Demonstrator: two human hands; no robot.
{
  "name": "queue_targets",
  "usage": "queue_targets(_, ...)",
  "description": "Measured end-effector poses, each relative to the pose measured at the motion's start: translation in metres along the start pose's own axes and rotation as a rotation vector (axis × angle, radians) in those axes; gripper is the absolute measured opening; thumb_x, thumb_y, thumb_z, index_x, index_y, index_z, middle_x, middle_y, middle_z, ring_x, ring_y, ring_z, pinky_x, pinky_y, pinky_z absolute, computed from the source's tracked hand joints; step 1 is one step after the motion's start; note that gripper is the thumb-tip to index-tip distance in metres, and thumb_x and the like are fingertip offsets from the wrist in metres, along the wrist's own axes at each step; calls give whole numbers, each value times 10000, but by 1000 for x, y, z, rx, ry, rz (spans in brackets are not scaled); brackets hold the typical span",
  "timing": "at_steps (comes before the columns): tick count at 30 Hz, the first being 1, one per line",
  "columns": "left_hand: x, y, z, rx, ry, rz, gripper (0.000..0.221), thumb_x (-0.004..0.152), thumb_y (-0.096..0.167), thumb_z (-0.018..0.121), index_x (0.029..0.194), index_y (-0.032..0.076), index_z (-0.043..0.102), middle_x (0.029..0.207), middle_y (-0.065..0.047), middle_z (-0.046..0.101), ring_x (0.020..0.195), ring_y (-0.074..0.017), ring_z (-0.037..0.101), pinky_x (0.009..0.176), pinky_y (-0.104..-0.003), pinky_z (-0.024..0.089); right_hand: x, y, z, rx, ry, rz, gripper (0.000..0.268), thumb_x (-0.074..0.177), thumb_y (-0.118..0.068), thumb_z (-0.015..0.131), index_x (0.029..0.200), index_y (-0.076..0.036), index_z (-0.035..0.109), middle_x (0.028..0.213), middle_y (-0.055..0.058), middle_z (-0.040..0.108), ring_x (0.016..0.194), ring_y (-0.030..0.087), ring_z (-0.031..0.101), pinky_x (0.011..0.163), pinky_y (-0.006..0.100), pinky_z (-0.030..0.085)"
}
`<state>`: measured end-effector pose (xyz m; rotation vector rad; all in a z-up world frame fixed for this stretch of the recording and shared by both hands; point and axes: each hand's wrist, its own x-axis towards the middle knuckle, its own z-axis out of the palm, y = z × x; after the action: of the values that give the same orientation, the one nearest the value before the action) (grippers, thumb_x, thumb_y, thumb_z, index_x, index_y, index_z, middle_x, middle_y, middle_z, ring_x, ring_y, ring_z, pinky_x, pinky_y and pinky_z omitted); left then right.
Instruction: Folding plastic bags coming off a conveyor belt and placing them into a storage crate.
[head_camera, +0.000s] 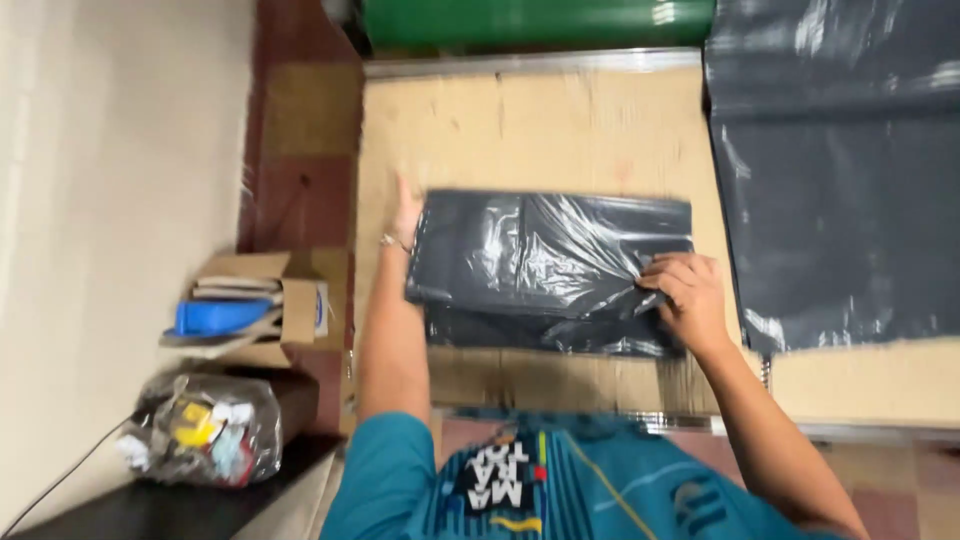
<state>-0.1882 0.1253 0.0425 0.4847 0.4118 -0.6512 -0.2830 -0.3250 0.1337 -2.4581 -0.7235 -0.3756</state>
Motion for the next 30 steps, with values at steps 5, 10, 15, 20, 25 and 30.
queue_targets(5,27,9,-128,496,460,364,499,861,332,867,1242,92,653,1071,-134,745,906,-263,755,757,-416,629,-49,-6,23,-64,-85,-21,207,782,-134,711,930,-278,729,1057,-101,715,1179,148,630,966,354,418)
queue_targets(10,-18,-23,-53,1191,816,561,427,815,318,783,1190,200,616,1024,-1,724,907,-166,719,724,-322,601,-49,-23,-11,-18,-361,173,341,727,-330,731,1052,-228,736,1267,-28,681,1349,228,518,1081,453,343)
queue_targets(15,-20,-84,83,2141,984,1115,523,808,305,811,1218,40,622,1228,-188,607,1229,-368,544,1076,-546,388,26,-53,20,-91,-317,92,615,811,-719,590,1212,-266,699,1342,-19,649,1319,233,543,1069,489,390)
queue_targets(20,-6,-156,122,2366,535,625,682,945,490,509,1542,191,370,1673,-62,191,1545,-356,62,1164,-723,123,54,-63,124,-223,-5,-33,660,1020,-527,398,1549,-133,408,1535,163,448,1459,370,340,1154,567,205)
queue_targets(25,-99,-138,104,2358,550,558,863,897,597,565,1554,107,295,1644,-140,225,1527,-368,138,1143,-696,231,6,4,79,-309,-41,170,795,887,-548,613,1540,-127,448,1582,186,410,1477,422,295,1138,672,203)
queue_targets(30,-163,-152,1,2457,311,830,1096,763,832,579,1523,76,352,1610,-168,297,1499,-358,241,1118,-640,295,-22,-6,63,-465,-13,222,755,881,-437,688,1444,36,516,1475,274,510,1436,431,396,1197,595,238)
